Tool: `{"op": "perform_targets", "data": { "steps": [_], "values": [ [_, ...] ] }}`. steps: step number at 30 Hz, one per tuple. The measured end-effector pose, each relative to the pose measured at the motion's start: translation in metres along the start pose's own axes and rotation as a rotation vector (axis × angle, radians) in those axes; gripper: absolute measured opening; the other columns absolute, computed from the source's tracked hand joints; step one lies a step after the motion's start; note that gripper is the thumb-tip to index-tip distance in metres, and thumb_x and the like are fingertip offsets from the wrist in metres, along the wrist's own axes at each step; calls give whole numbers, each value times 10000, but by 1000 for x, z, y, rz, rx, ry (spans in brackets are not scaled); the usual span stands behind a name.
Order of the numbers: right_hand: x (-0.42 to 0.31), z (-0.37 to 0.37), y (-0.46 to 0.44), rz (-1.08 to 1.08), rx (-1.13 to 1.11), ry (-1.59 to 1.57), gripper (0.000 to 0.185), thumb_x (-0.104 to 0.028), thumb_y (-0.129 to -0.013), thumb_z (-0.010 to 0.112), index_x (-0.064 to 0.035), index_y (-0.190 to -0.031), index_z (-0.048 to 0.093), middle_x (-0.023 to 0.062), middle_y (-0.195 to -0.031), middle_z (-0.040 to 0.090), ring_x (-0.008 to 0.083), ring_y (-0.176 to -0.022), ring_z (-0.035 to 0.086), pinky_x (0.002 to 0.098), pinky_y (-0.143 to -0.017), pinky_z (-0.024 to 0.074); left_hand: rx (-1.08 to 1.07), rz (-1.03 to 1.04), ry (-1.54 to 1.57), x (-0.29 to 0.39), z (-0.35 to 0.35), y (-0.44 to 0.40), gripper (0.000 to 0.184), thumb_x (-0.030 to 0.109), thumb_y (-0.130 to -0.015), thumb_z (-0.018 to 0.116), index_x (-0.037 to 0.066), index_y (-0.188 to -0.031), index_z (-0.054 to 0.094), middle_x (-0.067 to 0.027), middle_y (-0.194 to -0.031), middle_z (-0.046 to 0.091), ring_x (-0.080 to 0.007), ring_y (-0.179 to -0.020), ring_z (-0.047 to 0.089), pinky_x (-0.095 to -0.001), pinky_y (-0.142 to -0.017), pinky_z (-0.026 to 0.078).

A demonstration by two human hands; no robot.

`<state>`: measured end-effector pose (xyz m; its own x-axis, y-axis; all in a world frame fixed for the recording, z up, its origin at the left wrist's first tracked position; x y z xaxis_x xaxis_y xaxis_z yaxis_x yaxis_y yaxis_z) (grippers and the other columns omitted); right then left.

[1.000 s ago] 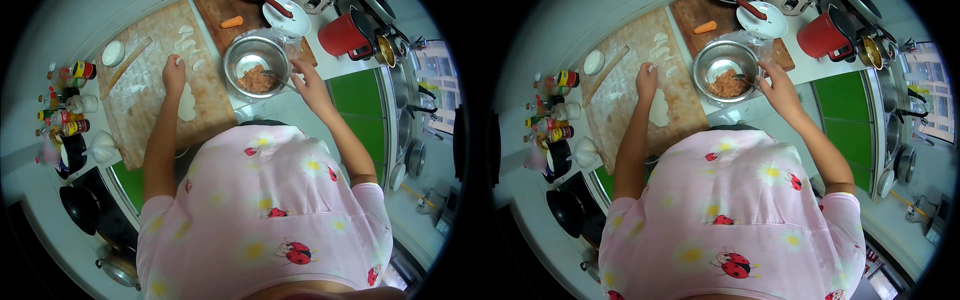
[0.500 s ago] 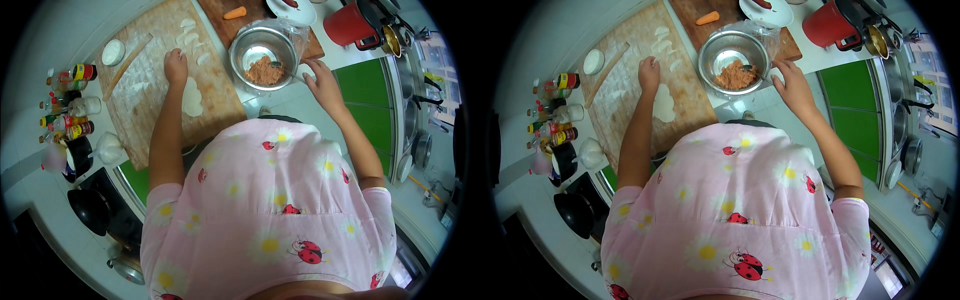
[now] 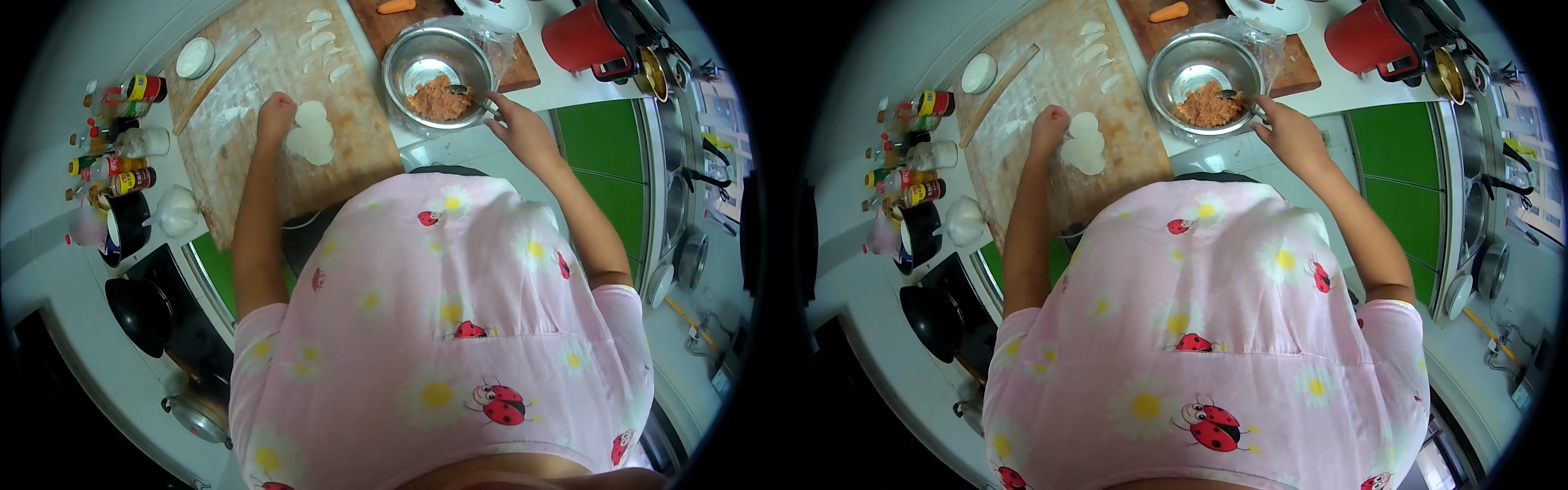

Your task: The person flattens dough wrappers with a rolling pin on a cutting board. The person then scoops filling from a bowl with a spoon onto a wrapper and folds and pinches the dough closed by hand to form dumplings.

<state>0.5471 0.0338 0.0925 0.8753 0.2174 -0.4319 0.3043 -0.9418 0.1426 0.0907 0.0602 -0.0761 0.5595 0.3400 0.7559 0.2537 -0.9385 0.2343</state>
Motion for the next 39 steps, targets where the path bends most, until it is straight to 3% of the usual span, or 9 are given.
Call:
{"op": "perform_targets", "data": {
  "steps": [7, 14, 15, 18, 24, 27, 30, 34, 39],
  "values": [
    [-13, -2, -15, -144, 72, 142, 274, -96, -841, 591, -116, -1108, 649, 155, -921, 637, 354, -831, 634, 442, -727, 510, -54, 52, -238, 21, 14, 5, 135, 131, -741, 640, 30, -828, 613, -84, -716, 627, -176, -652, 599, -330, -604, 482],
    [-10, 13, -38, -221, 146, 123, 171, -108, -853, 550, -52, -969, 663, 173, -901, 637, 352, -833, 636, 462, -729, 505, 122, 68, 400, 20, -4, 14, 130, 120, -831, 626, 57, -939, 590, -22, -794, 582, -110, -673, 528, -245, -613, 439],
    [-8, 19, -44, -193, 120, 143, 163, -111, -859, 540, -49, -951, 660, 171, -902, 637, 351, -832, 637, 463, -728, 506, 67, -24, 514, 17, 0, 15, 160, 133, -881, 616, 39, -1004, 574, -48, -883, 617, -135, -777, 584, -261, -709, 473],
    [-17, 22, -47, -205, 102, 169, 143, -119, -860, 524, -43, -880, 644, 166, -895, 637, 351, -823, 636, 454, -709, 513, 0, -181, 863, 38, 8, 35, 186, 146, -915, 598, 30, -1054, 554, -93, -978, 647, -182, -872, 638, -302, -773, 511],
    [-32, 15, -26, -417, 72, 276, 96, -100, -829, 563, -51, -854, 642, 139, -841, 610, 326, -792, 628, 435, -679, 516, -299, -136, 1366, 115, 44, 96, 198, 184, -948, 571, 44, -1086, 550, -113, -1026, 663, -206, -929, 660, -351, -821, 540],
    [-35, -2, -9, -373, -9, 323, 269, -104, -831, 599, -128, -1080, 696, 110, -850, 597, 291, -794, 619, 404, -674, 513, -444, -159, 1493, 125, 75, 113, 169, 173, -956, 549, 53, -1074, 542, -108, -1047, 652, -210, -979, 643, -359, -851, 530],
    [-35, -13, 1, -473, 72, 242, 294, -89, -819, 609, -120, -1101, 685, 120, -819, 590, 287, -773, 616, 411, -662, 510, -425, -273, 1518, 130, 96, 126, 167, 166, -954, 545, 44, -1067, 547, -117, -1065, 641, -219, -998, 634, -365, -866, 520],
    [-38, -14, -1, -350, 75, 261, 177, -79, -820, 585, -70, -970, 678, 113, -828, 603, 302, -836, 618, 412, -690, 512, -474, -403, 1485, 135, 117, 140, 207, 150, -953, 539, -8, -1084, 565, -135, -1076, 638, -232, -1004, 631, -355, -868, 518],
    [-38, -11, 9, -369, 58, 240, 135, -77, -819, 582, -52, -924, 663, 129, -838, 618, 313, -828, 618, 421, -698, 511, -639, -312, 1402, 148, 134, 153, 249, 132, -958, 529, -69, -1102, 560, -175, -1101, 628, -245, -1023, 627, -353, -888, 505]
  ]
}}
Point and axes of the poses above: each hand's wrist, its own y-axis away from the middle knuckle, its own z-axis out of the palm, x = y × z, the point moved 7 cm from there along -y, towards the middle knuckle
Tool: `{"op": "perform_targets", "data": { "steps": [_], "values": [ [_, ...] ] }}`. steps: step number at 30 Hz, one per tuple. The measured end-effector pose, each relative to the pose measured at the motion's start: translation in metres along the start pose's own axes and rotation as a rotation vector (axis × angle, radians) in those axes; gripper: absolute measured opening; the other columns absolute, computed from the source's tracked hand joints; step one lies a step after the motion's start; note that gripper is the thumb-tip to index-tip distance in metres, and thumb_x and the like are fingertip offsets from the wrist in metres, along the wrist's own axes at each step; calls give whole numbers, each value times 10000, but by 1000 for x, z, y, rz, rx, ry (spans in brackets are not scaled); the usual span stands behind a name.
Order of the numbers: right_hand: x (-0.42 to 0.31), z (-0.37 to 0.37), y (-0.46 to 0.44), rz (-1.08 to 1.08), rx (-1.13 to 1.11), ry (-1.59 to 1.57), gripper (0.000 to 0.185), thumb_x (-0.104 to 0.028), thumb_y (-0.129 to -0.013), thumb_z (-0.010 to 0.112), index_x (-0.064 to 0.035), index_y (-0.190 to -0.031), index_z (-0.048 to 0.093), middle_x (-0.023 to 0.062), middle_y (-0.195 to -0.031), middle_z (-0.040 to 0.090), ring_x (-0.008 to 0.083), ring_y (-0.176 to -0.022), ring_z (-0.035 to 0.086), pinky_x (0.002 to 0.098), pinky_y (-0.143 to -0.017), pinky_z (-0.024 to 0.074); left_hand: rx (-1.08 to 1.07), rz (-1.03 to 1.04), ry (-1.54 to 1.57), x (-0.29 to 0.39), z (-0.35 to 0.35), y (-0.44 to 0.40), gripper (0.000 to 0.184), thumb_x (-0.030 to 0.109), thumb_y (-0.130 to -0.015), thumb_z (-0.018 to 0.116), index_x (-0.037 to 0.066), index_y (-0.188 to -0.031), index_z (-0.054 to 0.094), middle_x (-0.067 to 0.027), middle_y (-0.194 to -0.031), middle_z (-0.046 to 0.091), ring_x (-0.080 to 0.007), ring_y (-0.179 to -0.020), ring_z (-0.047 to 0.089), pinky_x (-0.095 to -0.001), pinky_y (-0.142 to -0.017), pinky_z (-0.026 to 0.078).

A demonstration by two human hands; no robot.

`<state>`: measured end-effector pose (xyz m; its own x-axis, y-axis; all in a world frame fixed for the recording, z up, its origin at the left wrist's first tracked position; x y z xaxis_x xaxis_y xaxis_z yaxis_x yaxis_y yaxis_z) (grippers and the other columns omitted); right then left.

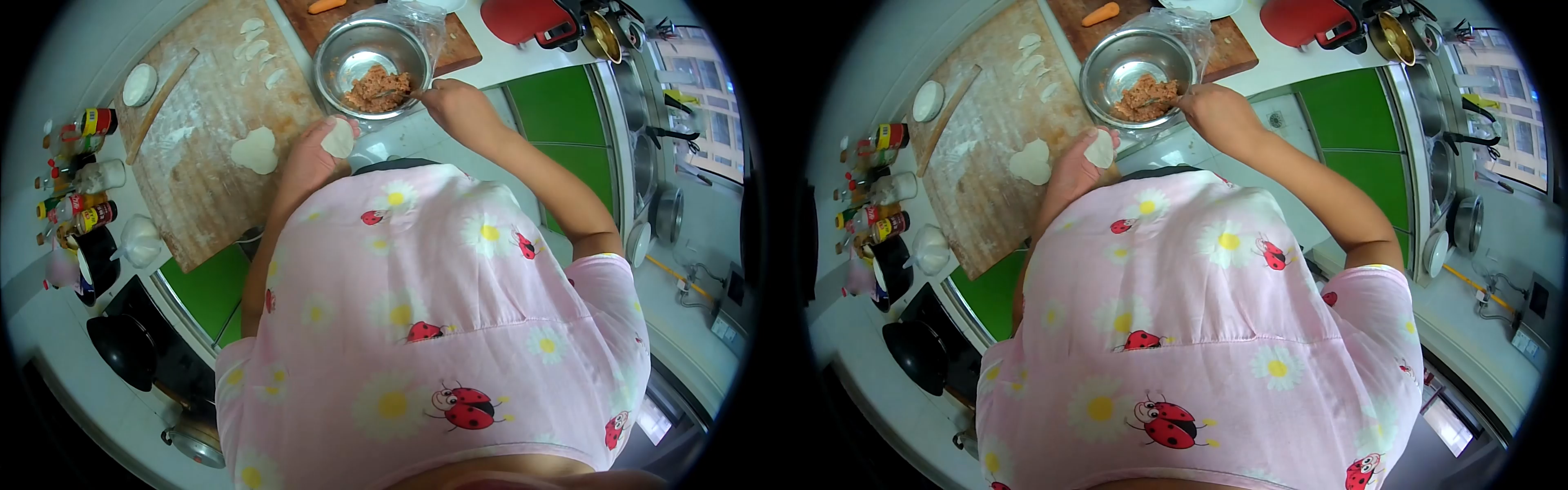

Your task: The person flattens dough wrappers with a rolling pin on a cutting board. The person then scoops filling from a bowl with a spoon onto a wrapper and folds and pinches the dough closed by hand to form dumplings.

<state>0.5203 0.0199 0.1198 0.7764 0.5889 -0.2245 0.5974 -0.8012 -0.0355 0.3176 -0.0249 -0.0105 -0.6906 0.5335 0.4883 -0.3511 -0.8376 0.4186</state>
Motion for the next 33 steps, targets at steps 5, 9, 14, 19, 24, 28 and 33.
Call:
{"op": "perform_targets", "data": {
  "steps": [5, 9, 14, 19, 24, 28, 33],
  "values": [
    [4, -3, -2, 49, 64, -12, 195, -75, -815, 593, -42, -991, 669, 147, -799, 632, 314, -784, 629, 422, -697, 516, 43, -36, -68, -9, 9, -2, 266, 138, -965, 527, -82, -1110, 563, -189, -1102, 626, -247, -1014, 630, -360, -890, 501],
    [-12, 11, -5, 27, -21, -1, 217, -72, -821, 595, -29, -1018, 674, 160, -805, 639, 322, -782, 631, 421, -707, 520, 44, -60, -68, -9, 15, -1, 286, 150, -965, 534, -84, -1126, 567, -179, -1088, 637, -234, -996, 633, -340, -886, 494],
    [-16, 12, -3, -2, 30, -67, 97, -111, -809, 593, -21, -788, 619, 166, -757, 634, 337, -757, 632, 443, -677, 514, 54, -80, -79, -16, 8, -7, 289, 159, -968, 533, -82, -1120, 580, -166, -1063, 650, -219, -988, 632, -327, -892, 484],
    [-13, 10, -3, 47, 1, -207, 173, -122, -823, 573, -14, -911, 676, 202, -797, 658, 362, -728, 626, 440, -685, 515, 71, -65, -86, -17, 7, -10, 304, 173, -973, 530, -93, -1113, 580, -174, -1065, 649, -224, -999, 630, -329, -906, 480],
    [26, 37, -1, 326, -44, -622, 237, -148, -861, 556, -35, -1006, 705, 129, -706, 631, 228, -572, 573, 352, -590, 484, 66, -46, -87, -16, 10, -11, 341, 201, -982, 524, -101, -1135, 559, -185, -1080, 642, -234, -1020, 623, -337, -928, 474],
    [39, 50, 8, 735, -183, -1130, 243, -166, -892, 557, -44, -1028, 717, -6, -600, 519, 88, -516, 437, 251, -515, 407, 72, -37, -48, -16, 7, -12, 339, 205, -983, 519, -91, -1148, 542, -190, -1090, 633, -254, -1040, 618, -356, -943, 475],
    [48, 47, 16, 823, -118, -1332, 249, -168, -912, 549, -28, -1045, 705, -43, -599, 464, 65, -516, 403, 225, -510, 377, 62, -65, -56, -8, 5, -3, 292, 145, -973, 511, -85, -1153, 522, -217, -1131, 601, -299, -1079, 603, -387, -973, 475]
  ]
}}
Point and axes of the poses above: each hand's wrist, its own y-axis away from the middle knuckle, its own z-axis out of the palm, x = y × z, the point moved 7 cm from there along -y, towards the middle knuckle
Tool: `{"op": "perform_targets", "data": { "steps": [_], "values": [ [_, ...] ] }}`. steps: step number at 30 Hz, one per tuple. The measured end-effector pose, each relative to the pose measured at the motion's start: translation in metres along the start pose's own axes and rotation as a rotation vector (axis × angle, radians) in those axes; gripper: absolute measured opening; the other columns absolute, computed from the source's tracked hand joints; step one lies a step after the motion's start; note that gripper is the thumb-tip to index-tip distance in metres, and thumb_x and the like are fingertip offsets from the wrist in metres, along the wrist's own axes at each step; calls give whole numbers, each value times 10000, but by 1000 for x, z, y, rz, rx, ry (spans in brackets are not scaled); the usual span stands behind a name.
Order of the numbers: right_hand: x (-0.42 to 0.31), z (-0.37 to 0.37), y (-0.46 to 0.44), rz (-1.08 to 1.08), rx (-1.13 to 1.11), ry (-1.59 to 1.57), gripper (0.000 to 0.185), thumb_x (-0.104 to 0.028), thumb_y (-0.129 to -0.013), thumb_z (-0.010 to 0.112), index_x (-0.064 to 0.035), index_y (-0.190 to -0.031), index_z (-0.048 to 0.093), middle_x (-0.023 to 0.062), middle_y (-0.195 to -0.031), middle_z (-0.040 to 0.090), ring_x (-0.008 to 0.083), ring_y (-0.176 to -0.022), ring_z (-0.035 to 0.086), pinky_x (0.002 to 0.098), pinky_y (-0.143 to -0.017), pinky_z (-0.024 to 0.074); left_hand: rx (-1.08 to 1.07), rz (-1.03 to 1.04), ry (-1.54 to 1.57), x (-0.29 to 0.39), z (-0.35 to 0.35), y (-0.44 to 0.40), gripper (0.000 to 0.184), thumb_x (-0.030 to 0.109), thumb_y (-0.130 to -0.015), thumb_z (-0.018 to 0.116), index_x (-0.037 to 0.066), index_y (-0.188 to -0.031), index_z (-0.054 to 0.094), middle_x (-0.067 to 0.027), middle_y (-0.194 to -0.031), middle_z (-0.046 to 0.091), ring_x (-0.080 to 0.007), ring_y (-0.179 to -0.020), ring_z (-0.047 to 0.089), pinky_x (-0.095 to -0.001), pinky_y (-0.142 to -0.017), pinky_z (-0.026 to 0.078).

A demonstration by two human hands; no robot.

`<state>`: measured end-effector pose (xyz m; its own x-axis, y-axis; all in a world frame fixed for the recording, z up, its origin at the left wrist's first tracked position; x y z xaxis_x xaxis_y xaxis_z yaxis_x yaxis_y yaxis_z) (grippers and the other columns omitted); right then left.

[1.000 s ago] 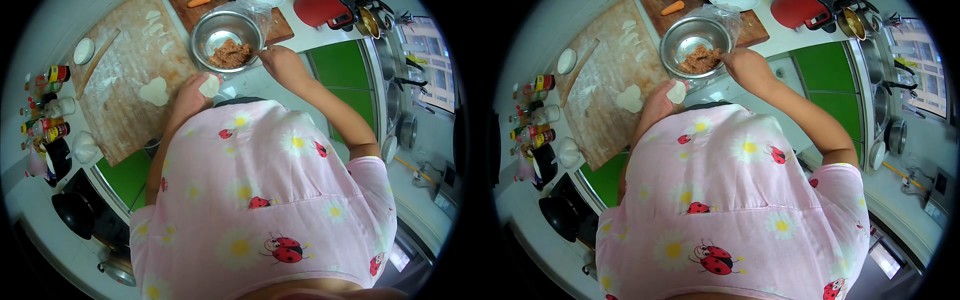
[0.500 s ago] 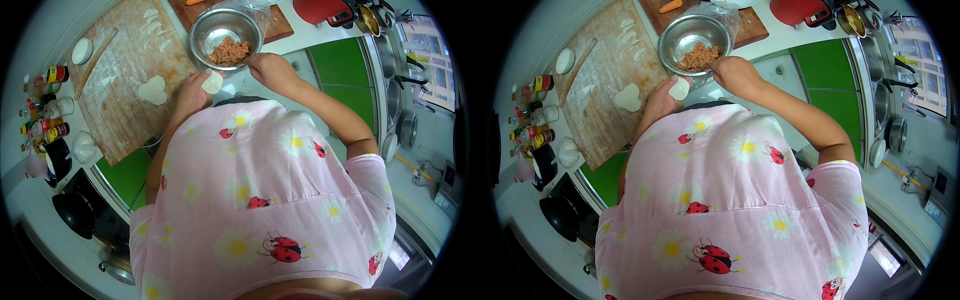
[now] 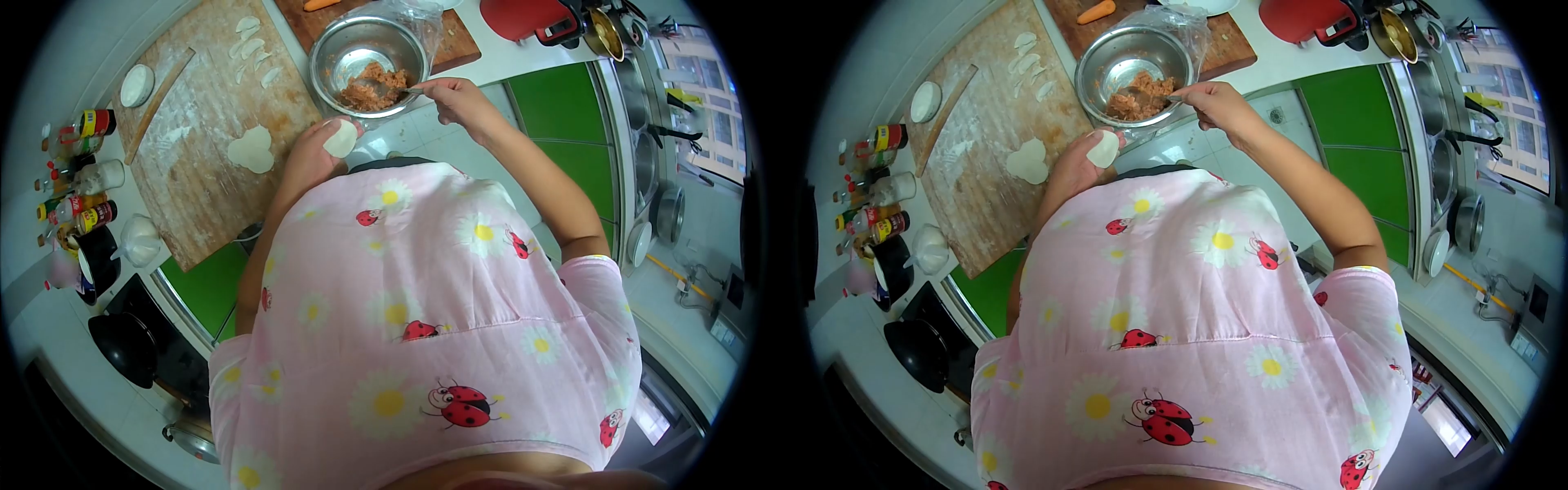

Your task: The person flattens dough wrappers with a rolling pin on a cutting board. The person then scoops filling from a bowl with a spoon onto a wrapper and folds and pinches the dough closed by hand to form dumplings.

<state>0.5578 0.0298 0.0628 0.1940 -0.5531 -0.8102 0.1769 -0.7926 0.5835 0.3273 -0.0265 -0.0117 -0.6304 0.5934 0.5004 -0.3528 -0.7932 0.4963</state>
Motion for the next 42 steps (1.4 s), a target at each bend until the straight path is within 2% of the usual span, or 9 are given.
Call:
{"op": "perform_targets", "data": {
  "steps": [4, 7, 10, 19, 23, 28, 37, 40, 42],
  "values": [
    [0, -12, -2, -56, 30, -16, 229, -126, -900, 550, -29, -1042, 702, 23, -627, 547, 143, -544, 501, 277, -555, 437, 123, -33, 21, 9, 4, 14, 291, 88, -961, 493, -99, -1184, 491, -246, -1182, 568, -340, -1111, 587, -402, -995, 473],
    [-40, 4, 25, -818, 185, 889, 227, -96, -870, 563, -35, -1045, 693, 118, -743, 634, 271, -669, 602, 358, -646, 490, 105, 14, 79, 17, 9, 15, 302, 75, -955, 485, -105, -1197, 477, -261, -1199, 557, -355, -1125, 579, -406, -1001, 475],
    [-44, 3, 26, -688, 161, 859, 236, -90, -843, 574, -41, -1047, 682, 160, -884, 654, 337, -823, 623, 410, -734, 504, 69, 48, 50, 27, 17, 16, 295, 57, -948, 477, -109, -1191, 476, -269, -1207, 552, -360, -1132, 575, -410, -1004, 474],
    [-62, 20, 44, -628, 250, 1079, 243, -83, -831, 563, -49, -1037, 687, 170, -884, 673, 339, -824, 645, 421, -743, 515, 116, 3, 49, 16, -8, 7, 275, 49, -931, 485, -116, -1146, 532, -261, -1128, 600, -345, -1067, 612, -410, -984, 482],
    [-53, 28, 31, -599, 225, 1200, 243, -98, -832, 559, -61, -1031, 692, 165, -888, 677, 341, -833, 643, 432, -750, 516, -87, 139, -567, 11, -9, -5, 260, 63, -937, 492, -112, -1120, 550, -230, -1120, 615, -311, -1046, 625, -382, -953, 487],
    [-52, 35, 37, -654, 160, 1098, 198, -115, -814, 594, -42, -969, 693, 182, -840, 666, 360, -789, 639, 456, -719, 508, -8, -68, -30, 3, 4, -4, 273, 101, -963, 477, -108, -1122, 551, -217, -1122, 620, -297, -1068, 619, -371, -941, 492],
    [-49, 31, 38, -690, 68, 996, 212, -118, -836, 583, -45, -992, 705, 177, -818, 668, 350, -795, 646, 436, -721, 507, 75, -85, -41, 3, 7, -1, 277, 108, -970, 475, -113, -1123, 541, -236, -1121, 614, -313, -1078, 619, -376, -953, 492],
    [-42, 22, 28, -547, 38, 777, 230, -133, -853, 568, -28, -1008, 701, 166, -742, 650, 292, -689, 643, 398, -666, 503, 87, -78, -22, 1, 4, -4, 276, 104, -969, 474, -115, -1126, 535, -239, -1116, 613, -321, -1074, 621, -383, -951, 493],
    [-27, 14, 13, -402, 13, 663, 231, -129, -877, 553, -36, -1019, 711, 65, -711, 629, 172, -624, 557, 308, -612, 463, 88, -66, -7, 1, 4, -4, 276, 104, -967, 477, -114, -1129, 530, -240, -1108, 614, -327, -1072, 621, -388, -953, 492]
  ]
}}
Point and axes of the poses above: each hand's wrist, its own y-axis away from the middle knuckle, its own z-axis out of the palm, x = y × z, the point moved 7 cm from there along -y, towards the middle knuckle
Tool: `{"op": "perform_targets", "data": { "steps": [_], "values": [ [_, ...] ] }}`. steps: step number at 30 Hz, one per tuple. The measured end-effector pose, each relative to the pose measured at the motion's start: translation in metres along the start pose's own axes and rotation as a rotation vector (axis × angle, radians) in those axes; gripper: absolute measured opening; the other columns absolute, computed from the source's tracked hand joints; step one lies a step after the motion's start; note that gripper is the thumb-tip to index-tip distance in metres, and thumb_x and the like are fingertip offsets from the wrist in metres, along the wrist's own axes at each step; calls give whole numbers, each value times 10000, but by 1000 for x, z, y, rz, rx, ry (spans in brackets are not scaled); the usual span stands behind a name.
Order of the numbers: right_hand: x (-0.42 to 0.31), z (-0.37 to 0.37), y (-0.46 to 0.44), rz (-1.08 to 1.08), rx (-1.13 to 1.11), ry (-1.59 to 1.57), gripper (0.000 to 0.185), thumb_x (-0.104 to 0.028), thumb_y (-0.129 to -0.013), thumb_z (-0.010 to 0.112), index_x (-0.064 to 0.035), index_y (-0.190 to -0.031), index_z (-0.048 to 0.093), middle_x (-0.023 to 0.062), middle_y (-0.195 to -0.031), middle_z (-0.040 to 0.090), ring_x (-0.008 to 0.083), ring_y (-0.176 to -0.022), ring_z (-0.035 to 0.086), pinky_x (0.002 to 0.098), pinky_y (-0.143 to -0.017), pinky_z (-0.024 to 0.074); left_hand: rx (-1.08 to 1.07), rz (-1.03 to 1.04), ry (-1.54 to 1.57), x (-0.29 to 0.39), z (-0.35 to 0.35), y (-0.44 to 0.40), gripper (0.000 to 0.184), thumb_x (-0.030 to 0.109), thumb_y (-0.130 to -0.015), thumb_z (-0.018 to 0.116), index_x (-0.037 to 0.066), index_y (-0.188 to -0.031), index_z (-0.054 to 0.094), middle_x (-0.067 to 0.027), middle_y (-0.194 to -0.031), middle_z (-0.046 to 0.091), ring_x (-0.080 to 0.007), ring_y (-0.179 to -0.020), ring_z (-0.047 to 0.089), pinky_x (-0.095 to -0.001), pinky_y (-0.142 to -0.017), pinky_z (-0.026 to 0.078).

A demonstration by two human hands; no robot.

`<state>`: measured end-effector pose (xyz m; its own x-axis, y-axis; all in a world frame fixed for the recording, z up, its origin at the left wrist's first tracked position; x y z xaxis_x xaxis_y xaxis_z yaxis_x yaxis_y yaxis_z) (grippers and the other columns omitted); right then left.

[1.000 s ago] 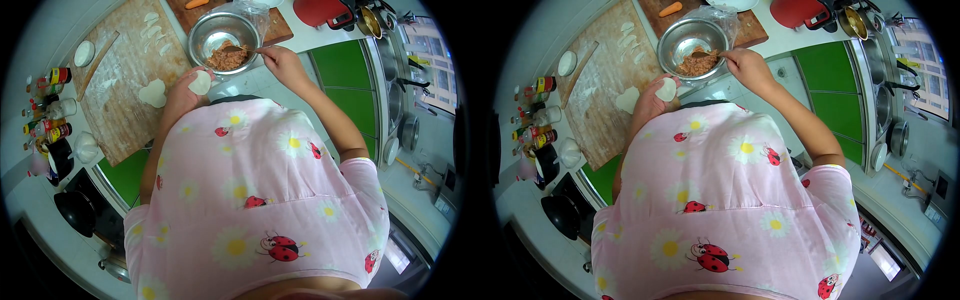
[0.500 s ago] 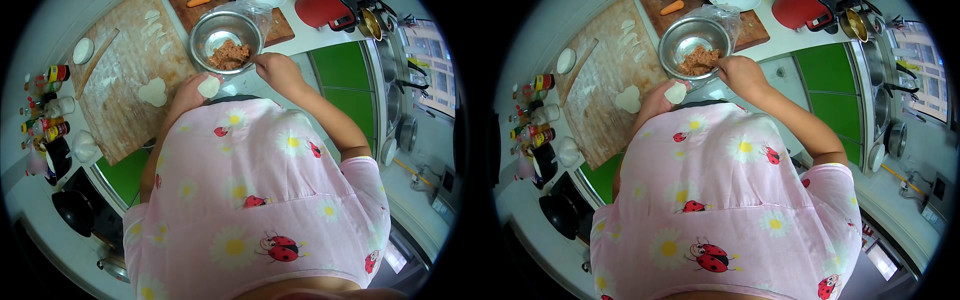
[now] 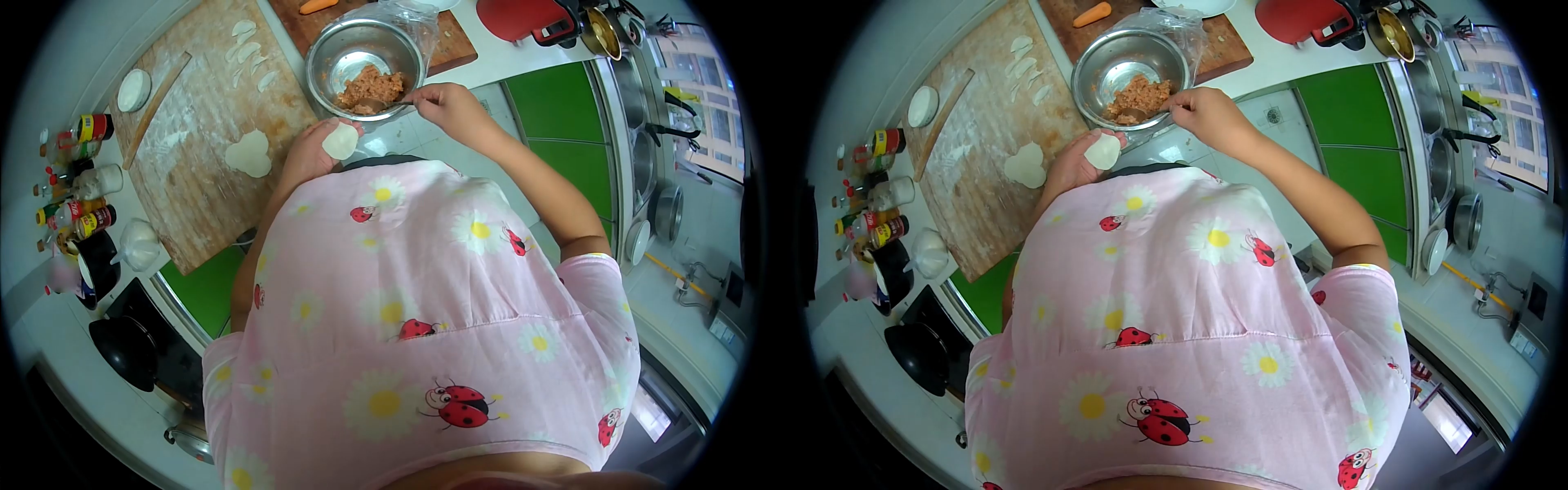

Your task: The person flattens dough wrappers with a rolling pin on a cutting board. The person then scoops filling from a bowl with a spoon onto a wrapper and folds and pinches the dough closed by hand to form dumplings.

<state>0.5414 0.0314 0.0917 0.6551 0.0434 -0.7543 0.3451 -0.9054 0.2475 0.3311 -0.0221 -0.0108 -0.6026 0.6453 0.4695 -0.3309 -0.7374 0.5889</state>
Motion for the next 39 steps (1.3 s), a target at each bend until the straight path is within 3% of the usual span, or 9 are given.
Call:
{"op": "perform_targets", "data": {
  "steps": [1, 7, 16, 19, 22, 25, 28, 34, 39],
  "values": [
    [9, 2, -4, 66, -24, -61, 233, -126, -889, 546, -40, -1024, 716, 14, -696, 619, 112, -592, 513, 264, -585, 442, 1, 6, 8, 0, 0, 0, 277, 104, -967, 478, -113, -1131, 527, -241, -1105, 614, -330, -1071, 621, -391, -954, 492],
    [30, 13, -4, 448, -105, -707, 224, -158, -903, 567, -55, -1051, 700, -72, -595, 416, 70, -523, 328, 243, -524, 325, -37, 13, 28, 3, 2, 3, 293, 119, -968, 482, -95, -1166, 502, -248, -1162, 582, -339, -1083, 608, -398, -970, 485],
    [8, -4, 10, 392, -108, -967, 245, -142, -919, 551, -27, -1096, 676, -70, -590, 367, 71, -531, 328, 232, -534, 321, -24, 135, 142, 35, 32, 6, 395, 208, -1010, 383, -92, -1263, 423, -245, -1280, 529, -339, -1183, 549, -398, -1022, 453],
    [-9, -9, 15, 221, 18, -661, 250, -134, -935, 530, -22, -1102, 679, -70, -607, 419, 71, -549, 383, 226, -547, 339, -38, 207, 145, 46, 53, 4, 488, 280, -1031, 273, -110, -1298, 394, -253, -1305, 507, -352, -1208, 525, -407, -1064, 410],
    [-27, -17, 23, -12, 167, -403, 222, -107, -911, 552, -56, -1064, 706, -7, -674, 509, 103, -595, 464, 248, -589, 418, -87, 151, 197, 49, 68, 9, 561, 334, -1031, 189, -109, -1319, 380, -256, -1318, 499, -355, -1237, 497, -418, -1093, 372],
    [-46, -20, 34, -371, 259, -9, 292, -27, -839, 595, -88, -1110, 688, 33, -691, 511, 175, -626, 483, 297, -595, 417, -79, 122, 239, 53, 76, 14, 570, 343, -1030, 186, -105, -1318, 388, -252, -1322, 501, -345, -1256, 481, -410, -1097, 363],
    [-56, -14, 43, -571, 291, 312, 440, 8, -755, 640, -161, -1159, 673, 57, -700, 492, 237, -680, 481, 350, -627, 416, -140, 157, 285, 57, 78, 13, 563, 351, -1037, 197, -100, -1333, 354, -279, -1320, 477, -354, -1260, 473, -428, -1099, 370],
    [-37, -9, 45, -634, 350, 452, 502, 1, -744, 647, -213, -1197, 654, 42, -733, 492, 245, -721, 480, 363, -672, 413, -118, 134, 250, 57, 78, 16, 473, 269, -1019, 285, -90, -1285, 440, -244, -1285, 539, -306, -1217, 529, -371, -1060, 408],
    [-35, -22, 48, -637, 349, 415, 486, 13, -756, 626, -184, -1200, 650, 45, -736, 501, 245, -724, 488, 363, -690, 421, -67, 165, 215, 50, 62, 10, 386, 143, -983, 379, -103, -1279, 383, -246, -1303, 505, -321, -1221, 520, -409, -1067, 419]
  ]
}}
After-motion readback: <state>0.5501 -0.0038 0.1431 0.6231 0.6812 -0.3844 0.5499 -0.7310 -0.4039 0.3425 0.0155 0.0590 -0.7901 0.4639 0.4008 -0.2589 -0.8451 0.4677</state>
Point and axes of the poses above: each hand's wrist, its own y-axis away from the middle knuckle, its own z-axis out of the palm, x = y × z, the point moved 7 cm from there along -y, towards the middle knuckle
